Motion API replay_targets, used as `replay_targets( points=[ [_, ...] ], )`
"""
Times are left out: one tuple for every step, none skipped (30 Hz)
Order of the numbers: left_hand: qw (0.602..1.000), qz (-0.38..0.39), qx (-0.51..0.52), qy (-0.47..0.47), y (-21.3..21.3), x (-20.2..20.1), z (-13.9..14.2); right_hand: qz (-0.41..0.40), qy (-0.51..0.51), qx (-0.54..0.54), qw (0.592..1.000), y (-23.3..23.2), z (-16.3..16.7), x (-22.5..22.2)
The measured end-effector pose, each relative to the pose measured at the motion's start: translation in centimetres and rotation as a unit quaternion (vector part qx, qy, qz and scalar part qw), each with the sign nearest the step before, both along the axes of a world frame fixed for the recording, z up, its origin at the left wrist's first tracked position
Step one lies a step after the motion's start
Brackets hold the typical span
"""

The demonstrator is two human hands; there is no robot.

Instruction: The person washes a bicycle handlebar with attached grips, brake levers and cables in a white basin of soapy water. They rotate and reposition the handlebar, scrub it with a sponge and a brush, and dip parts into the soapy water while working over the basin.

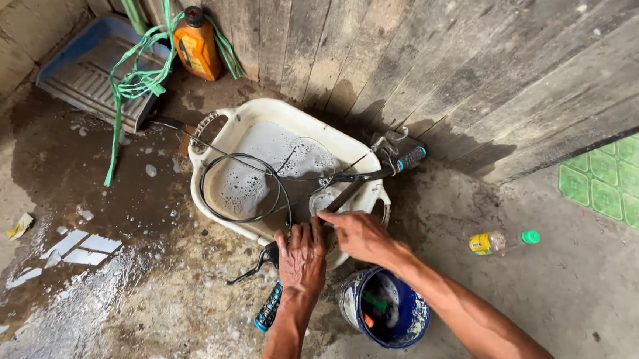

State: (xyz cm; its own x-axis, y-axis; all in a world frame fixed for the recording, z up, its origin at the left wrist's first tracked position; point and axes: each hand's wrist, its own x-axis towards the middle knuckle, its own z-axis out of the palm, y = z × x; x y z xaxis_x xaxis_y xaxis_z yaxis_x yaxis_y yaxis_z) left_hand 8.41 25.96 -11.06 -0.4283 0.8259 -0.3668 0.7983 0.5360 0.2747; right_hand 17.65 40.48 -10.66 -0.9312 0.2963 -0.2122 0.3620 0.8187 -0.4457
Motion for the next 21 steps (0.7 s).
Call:
replay_targets(
  points=[
    [1.0,-0.001,-0.002,0.002,0.1,-0.2,0.2,-0.036,0.042,-0.038,0.998,-0.2,1.1,0.8],
    [0.999,-0.016,0.016,0.046,0.1,-0.6,0.3,-0.065,0.076,-0.074,0.992,0.0,2.4,2.1],
    [0.995,-0.028,0.034,0.088,0.0,-1.2,0.3,-0.068,0.165,-0.103,0.979,0.4,3.9,3.7],
    [0.99,-0.037,0.051,0.129,-0.3,-1.7,0.3,-0.108,0.101,-0.104,0.984,0.4,5.2,5.6],
    [0.992,-0.028,0.047,0.116,-0.6,-2.4,0.2,-0.147,0.036,-0.108,0.983,-0.2,6.2,7.8],
    [0.994,-0.019,0.041,0.104,-0.8,-3.4,0.1,-0.125,0.013,-0.1,0.987,-1.0,6.8,9.9],
    [0.995,-0.009,0.036,0.094,-0.9,-4.4,0.0,-0.103,-0.007,-0.091,0.99,-2.0,6.9,11.3],
    [0.996,0.017,0.036,0.075,-0.9,-5.3,0.0,-0.12,-0.122,-0.081,0.982,-2.9,6.7,12.5],
    [0.997,0.041,0.035,0.054,-0.9,-5.9,0.0,-0.135,-0.235,-0.07,0.96,-3.8,6.6,13.9],
    [0.997,0.065,0.036,0.034,-0.9,-6.4,0.0,-0.081,-0.183,-0.058,0.978,-4.5,6.3,14.7],
    [0.996,0.064,0.05,0.035,-0.8,-6.7,0.0,-0.024,-0.129,-0.044,0.99,-4.9,6.0,15.2],
    [0.995,0.064,0.065,0.037,-0.8,-6.9,0.1,0.036,-0.075,-0.03,0.996,-5.1,5.7,15.0],
    [0.994,0.065,0.077,0.041,-1.1,-7.0,0.1,-0.006,-0.058,-0.017,0.998,-4.8,5.3,14.3],
    [0.986,0.063,0.14,0.07,-1.5,-7.0,0.2,-0.048,-0.041,-0.006,0.998,-4.1,5.0,13.1],
    [0.973,0.059,0.2,0.096,-2.1,-6.8,0.2,-0.091,-0.028,0.002,0.995,-3.6,4.6,11.5],
    [0.957,0.053,0.258,0.119,-2.8,-6.3,0.2,-0.112,0.043,-0.044,0.992,-3.1,4.0,9.4],
    [0.946,0.081,0.293,0.116,-3.7,-5.5,0.1,-0.134,0.114,-0.088,0.981,-2.4,3.3,7.1],
    [0.931,0.11,0.328,0.116,-4.6,-4.7,0.0,-0.101,0.12,-0.031,0.987,-1.7,2.5,4.7],
    [0.914,0.14,0.363,0.119,-5.5,-4.2,0.0,-0.066,0.129,0.025,0.989,-1.1,1.5,2.3],
    [0.904,0.165,0.376,0.117,-6.3,-3.5,-0.1,-0.057,0.026,0.063,0.996,-0.7,0.2,-0.2],
    [0.894,0.191,0.388,0.116,-7.0,-2.9,-0.2,-0.047,-0.076,0.101,0.991,-0.6,-1.2,-2.1]
  ],
)
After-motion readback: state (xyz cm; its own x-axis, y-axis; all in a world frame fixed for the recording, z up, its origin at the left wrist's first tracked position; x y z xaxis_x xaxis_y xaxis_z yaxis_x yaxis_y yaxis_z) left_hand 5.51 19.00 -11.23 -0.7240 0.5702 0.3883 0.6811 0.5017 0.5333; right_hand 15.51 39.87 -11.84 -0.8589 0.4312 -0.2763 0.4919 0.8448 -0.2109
